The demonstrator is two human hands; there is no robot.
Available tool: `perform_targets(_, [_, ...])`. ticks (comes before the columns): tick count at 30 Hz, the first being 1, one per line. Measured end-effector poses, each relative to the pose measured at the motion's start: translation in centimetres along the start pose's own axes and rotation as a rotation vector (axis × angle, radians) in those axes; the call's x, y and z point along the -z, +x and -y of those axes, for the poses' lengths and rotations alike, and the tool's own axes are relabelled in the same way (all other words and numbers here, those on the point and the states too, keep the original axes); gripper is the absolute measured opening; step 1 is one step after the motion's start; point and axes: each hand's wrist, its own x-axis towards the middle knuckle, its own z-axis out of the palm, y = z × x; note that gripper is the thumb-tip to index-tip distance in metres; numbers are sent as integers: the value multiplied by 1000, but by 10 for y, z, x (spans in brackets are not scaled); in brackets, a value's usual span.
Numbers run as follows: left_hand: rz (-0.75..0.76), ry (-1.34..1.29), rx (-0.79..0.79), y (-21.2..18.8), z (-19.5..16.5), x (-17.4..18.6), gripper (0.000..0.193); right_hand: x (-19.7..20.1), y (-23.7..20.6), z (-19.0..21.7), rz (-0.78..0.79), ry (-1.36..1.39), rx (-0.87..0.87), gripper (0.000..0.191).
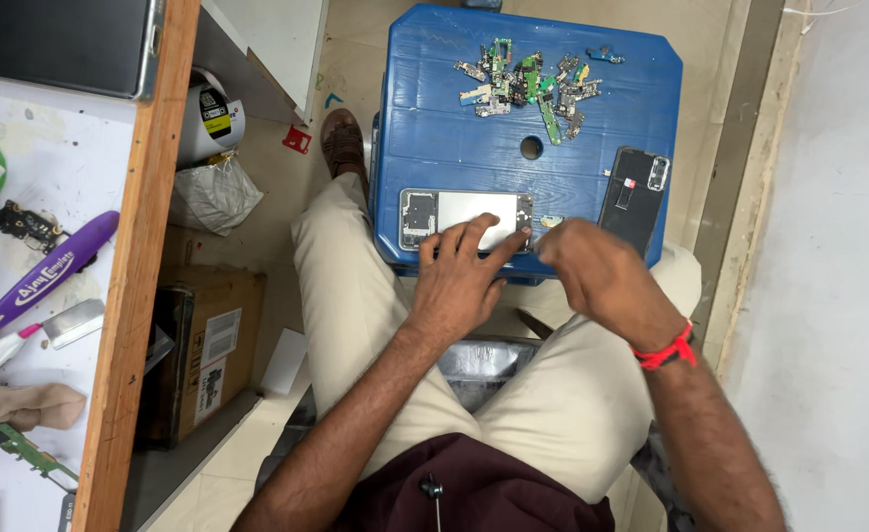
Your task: The person sits with a blue stool on their lap and repairs a disassembled smartphone, using a screwdriver to work on the phone's frame and internal components while other phone parts and boards lie on the stool and nearby desk. At the end, the person picks up the phone and presses its screen with their fingers.
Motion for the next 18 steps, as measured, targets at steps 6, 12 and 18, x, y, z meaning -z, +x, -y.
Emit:
perform_targets(6, [18,-17,-5,-2,2,2,75,-3,-5,0,-59,-79,-63,23])
perform_targets(12, [30,7,3,2,3,3,75,-1,-7,-5,17,97,-42,13])
perform_targets(18, [13,15,-6,4,4,7,77,-4,-3,-7,-38,-58,-222,25])
